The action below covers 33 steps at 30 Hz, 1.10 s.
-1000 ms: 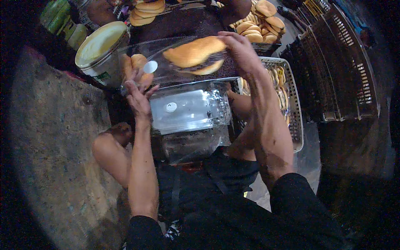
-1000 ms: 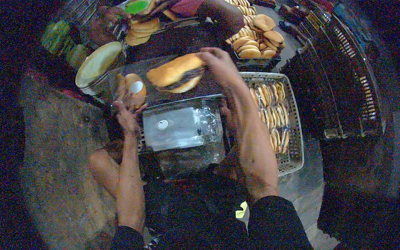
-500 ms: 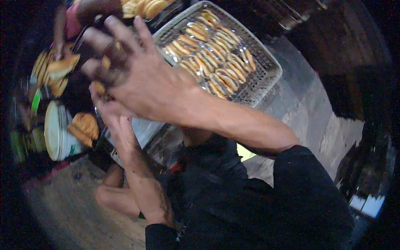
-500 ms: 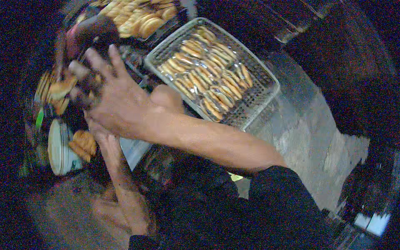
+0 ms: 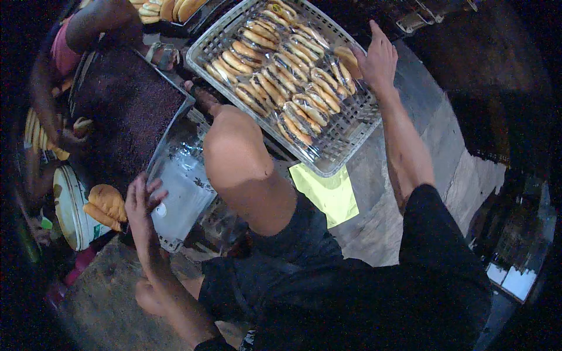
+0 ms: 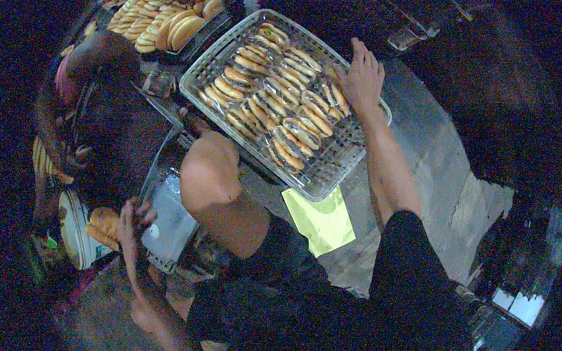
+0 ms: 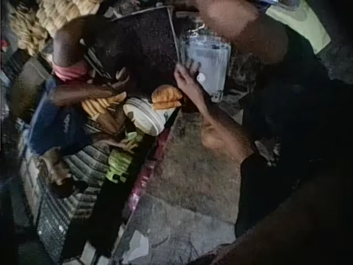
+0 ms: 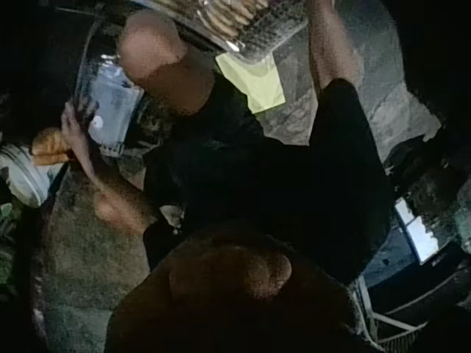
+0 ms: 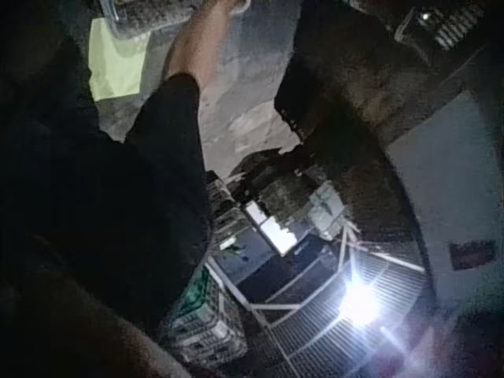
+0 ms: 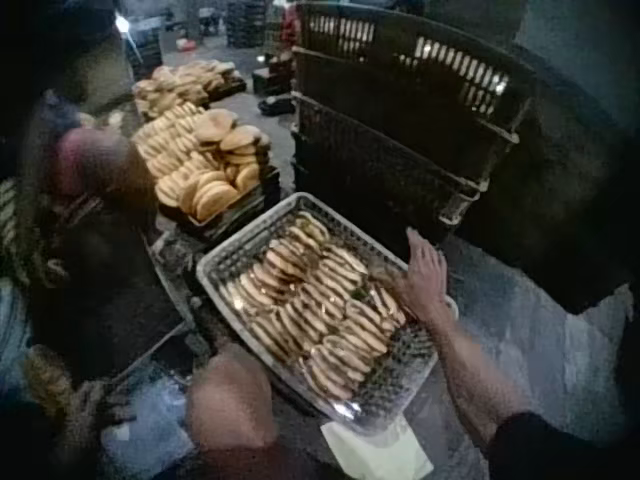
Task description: The person sits on the floor and repeatedly packages small bread rolls into clear plastic bags. They pick up a roll, place it into a bag, and then place the packaged roll into a white plastic basket. The process is repeated continuously throughout the clip.
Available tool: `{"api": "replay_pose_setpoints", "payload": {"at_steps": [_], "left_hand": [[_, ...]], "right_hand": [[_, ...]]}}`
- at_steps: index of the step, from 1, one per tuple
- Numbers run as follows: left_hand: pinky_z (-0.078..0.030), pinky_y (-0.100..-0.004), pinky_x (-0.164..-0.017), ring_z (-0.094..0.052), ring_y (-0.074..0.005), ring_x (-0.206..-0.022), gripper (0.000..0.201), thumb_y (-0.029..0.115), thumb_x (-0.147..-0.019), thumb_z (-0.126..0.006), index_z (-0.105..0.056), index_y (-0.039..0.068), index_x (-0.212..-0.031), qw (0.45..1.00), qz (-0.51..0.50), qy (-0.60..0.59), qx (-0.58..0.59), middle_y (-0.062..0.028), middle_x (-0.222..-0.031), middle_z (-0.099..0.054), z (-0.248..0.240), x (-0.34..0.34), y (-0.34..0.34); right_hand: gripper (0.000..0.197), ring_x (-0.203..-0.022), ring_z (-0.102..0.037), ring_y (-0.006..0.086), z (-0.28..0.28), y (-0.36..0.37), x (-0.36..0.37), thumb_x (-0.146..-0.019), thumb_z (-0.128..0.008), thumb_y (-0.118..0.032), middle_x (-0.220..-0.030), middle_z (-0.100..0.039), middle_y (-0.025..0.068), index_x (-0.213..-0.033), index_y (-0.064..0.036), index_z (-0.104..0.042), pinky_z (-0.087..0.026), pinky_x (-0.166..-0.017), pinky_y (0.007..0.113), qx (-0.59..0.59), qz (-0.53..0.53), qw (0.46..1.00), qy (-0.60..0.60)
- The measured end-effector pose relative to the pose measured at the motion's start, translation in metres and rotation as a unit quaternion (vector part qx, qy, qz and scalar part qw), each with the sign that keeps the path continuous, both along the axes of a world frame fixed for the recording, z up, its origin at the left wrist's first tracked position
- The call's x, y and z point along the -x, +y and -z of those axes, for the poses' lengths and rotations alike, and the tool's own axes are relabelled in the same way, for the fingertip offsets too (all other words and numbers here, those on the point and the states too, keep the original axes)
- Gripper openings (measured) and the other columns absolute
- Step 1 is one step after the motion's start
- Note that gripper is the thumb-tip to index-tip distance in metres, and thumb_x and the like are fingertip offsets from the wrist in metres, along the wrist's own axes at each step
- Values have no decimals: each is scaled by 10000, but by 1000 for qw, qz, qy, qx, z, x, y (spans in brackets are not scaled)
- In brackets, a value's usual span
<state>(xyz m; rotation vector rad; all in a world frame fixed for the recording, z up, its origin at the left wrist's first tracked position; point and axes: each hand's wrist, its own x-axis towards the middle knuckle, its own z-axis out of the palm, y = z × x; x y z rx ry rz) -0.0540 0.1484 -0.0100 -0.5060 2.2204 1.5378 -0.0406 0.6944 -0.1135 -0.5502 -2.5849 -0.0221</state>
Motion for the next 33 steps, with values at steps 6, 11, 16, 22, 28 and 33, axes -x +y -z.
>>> {"api": "replay_pose_setpoints", "payload": {"at_steps": [6,11,16,22,28,33], "left_hand": [[-460,-292,-493,-568,-148,-486,545,493,-847,-612,-617,-24,-674,944,132,-147,262,-98,-576,-606,41,-32,-13],[-449,-323,-457,-561,-172,-431,549,465,-817,-661,-613,-39,-604,844,223,-20,488,-106,-513,-583,66,-24,-19],[-432,-302,-439,-562,-143,-457,497,414,-827,-670,-609,-37,-628,928,141,-112,325,-100,-524,-580,54,-28,-15],[-405,-251,-429,-538,-116,-472,366,275,-883,-634,-566,-25,-683,985,97,-101,100,-52,-567,-561,53,-47,-42],[-422,-263,-454,-533,-113,-486,329,248,-884,-641,-566,-6,-689,965,76,235,86,-59,-590,-570,-24,-48,11],[-491,-270,-583,-621,-169,-627,382,367,-837,-683,-607,-7,-865,986,-61,123,-99,-129,-766,-653,-19,-49,-2]], "right_hand": [[505,-989,-598,367,86,-29,13,-833,-630,-388,-1069,-613,184,-1186,-55,-489,-486,-831,461,179,59,963,-192],[433,-1019,-604,335,142,0,38,-848,-580,-415,-1056,-624,156,-1143,-98,-575,-494,-851,447,64,123,955,-263],[319,-982,-625,293,143,15,42,-871,-549,-340,-964,-648,149,-994,-62,-647,-495,-834,412,203,27,953,-223],[418,-1062,-585,236,52,-33,82,-844,-606,-286,-1108,-627,160,-1186,-49,-560,-451,-911,338,239,-95,937,-235],[500,-944,-622,314,-143,-303,76,-794,-685,-381,-1007,-644,175,-1096,7,-593,-482,-846,377,351,-688,602,-204],[176,-719,-635,161,-156,-359,32,-900,-583,-174,-786,-646,77,-944,-9,-625,-513,-598,305,556,-553,618,-57]]}}
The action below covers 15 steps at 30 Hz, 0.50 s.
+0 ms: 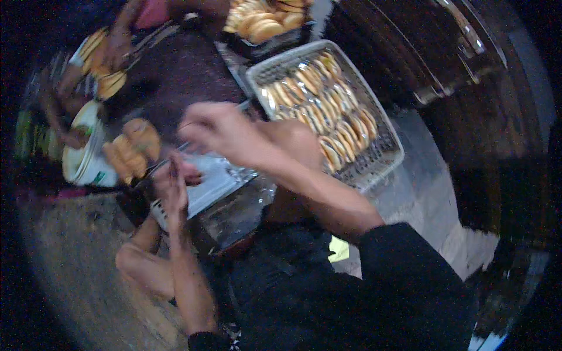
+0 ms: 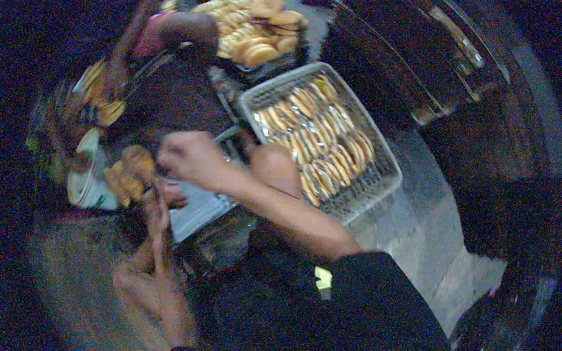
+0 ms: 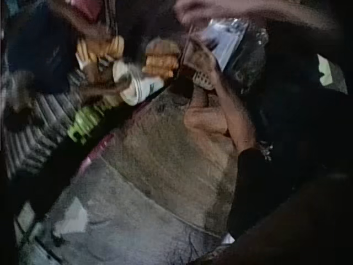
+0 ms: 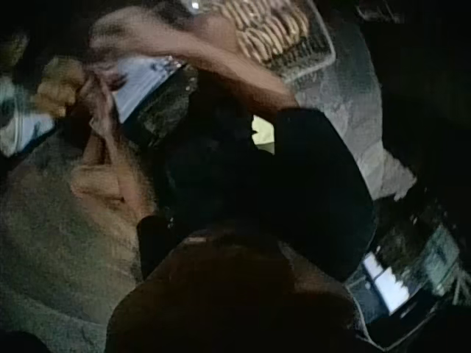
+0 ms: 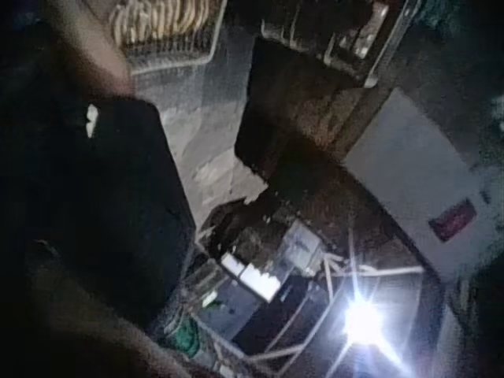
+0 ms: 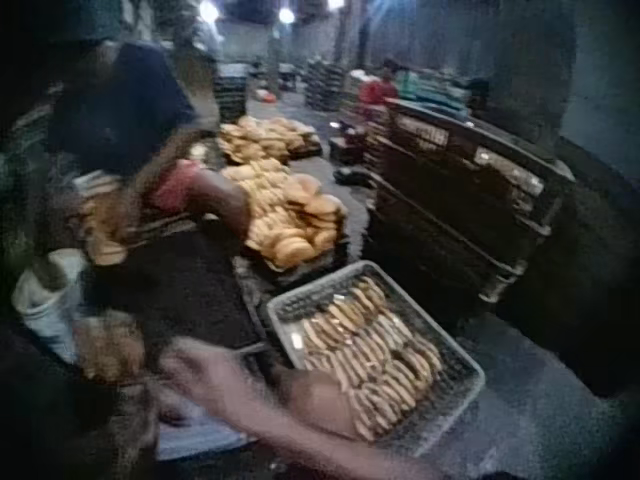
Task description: The person sits on the floor and repeatedly packages small bread rolls into clear plastic bags. They pick up a roll, place it into a bag, and then place the packaged roll into a white plastic basket. The process is repeated continuously throughout the clip.
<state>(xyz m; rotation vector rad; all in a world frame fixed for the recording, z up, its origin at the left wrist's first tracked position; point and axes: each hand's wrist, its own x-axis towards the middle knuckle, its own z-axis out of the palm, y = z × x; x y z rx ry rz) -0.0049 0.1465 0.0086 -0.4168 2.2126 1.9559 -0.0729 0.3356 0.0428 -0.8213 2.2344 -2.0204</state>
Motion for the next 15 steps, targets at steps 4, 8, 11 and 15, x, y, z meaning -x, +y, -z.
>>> {"api": "replay_pose_setpoints", "payload": {"at_steps": [4,8,11,15], "left_hand": [[-537,-319,-686,-668,-213,-763,398,374,-871,-636,-602,10,-1029,912,-148,88,-372,-133,-932,-671,7,6,-4],[-554,-331,-654,-676,-210,-806,287,272,-915,-586,-598,22,-1055,907,-238,118,-326,-95,-936,-674,-18,12,-32],[-531,-270,-556,-661,-158,-747,225,271,-897,-617,-627,51,-943,887,-346,113,-282,-66,-860,-675,-17,5,-62],[-508,-251,-521,-616,-144,-621,287,322,-830,-703,-613,53,-787,814,-534,165,-159,-55,-753,-654,4,-2,-120]], "right_hand": [[245,-751,-629,138,2,16,-30,-906,-595,-201,-858,-623,71,-1000,25,-595,-525,-635,244,86,-13,950,-301],[285,-685,-641,182,-8,-12,-56,-898,-603,-232,-795,-596,70,-1010,26,-560,-516,-566,248,175,87,920,-341],[271,-588,-603,145,-19,-57,-53,-905,-591,-252,-762,-591,72,-931,17,-573,-496,-493,258,137,83,933,-323],[313,-675,-604,203,43,-131,-9,-864,-631,-320,-833,-632,111,-941,-19,-592,-497,-582,373,-71,62,981,-172]]}}
